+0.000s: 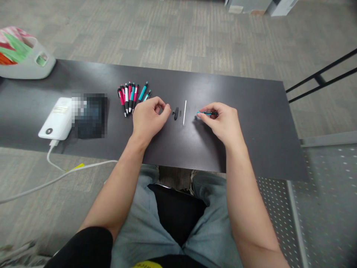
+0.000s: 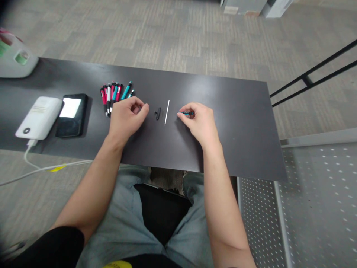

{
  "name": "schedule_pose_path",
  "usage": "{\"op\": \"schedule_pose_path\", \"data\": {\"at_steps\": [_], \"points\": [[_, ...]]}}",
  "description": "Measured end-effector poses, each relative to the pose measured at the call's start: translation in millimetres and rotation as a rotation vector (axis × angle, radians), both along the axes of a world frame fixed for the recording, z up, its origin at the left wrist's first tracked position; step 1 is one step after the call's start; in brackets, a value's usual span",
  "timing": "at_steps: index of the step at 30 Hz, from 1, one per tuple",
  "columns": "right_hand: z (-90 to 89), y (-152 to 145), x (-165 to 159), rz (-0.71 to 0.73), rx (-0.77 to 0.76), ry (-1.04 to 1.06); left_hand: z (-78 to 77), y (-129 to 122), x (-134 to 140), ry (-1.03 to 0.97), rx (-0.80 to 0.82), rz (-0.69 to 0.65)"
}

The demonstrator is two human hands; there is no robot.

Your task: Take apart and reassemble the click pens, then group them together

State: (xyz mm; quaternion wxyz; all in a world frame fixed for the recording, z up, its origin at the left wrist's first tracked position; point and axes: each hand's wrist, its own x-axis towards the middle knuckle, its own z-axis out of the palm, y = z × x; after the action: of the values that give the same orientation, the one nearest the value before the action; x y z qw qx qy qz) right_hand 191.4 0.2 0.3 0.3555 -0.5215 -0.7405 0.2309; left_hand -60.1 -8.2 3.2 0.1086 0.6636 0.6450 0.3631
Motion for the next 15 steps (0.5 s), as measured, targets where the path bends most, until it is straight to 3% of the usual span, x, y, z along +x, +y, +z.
{"op": "schedule_pose_path", "data": {"at_steps": [11, 15], "points": [[2.1, 0.1, -10.4, 0.012, -0.013, -0.037, -4.6, 2.8, -4.1, 0.001, -0.020, -0.023], [4.3, -1.3, -10.9, -0.003, -0.014, -0.005, -4.6, 3.2, -1.2, 0.033, 0.013, -0.092]]}}
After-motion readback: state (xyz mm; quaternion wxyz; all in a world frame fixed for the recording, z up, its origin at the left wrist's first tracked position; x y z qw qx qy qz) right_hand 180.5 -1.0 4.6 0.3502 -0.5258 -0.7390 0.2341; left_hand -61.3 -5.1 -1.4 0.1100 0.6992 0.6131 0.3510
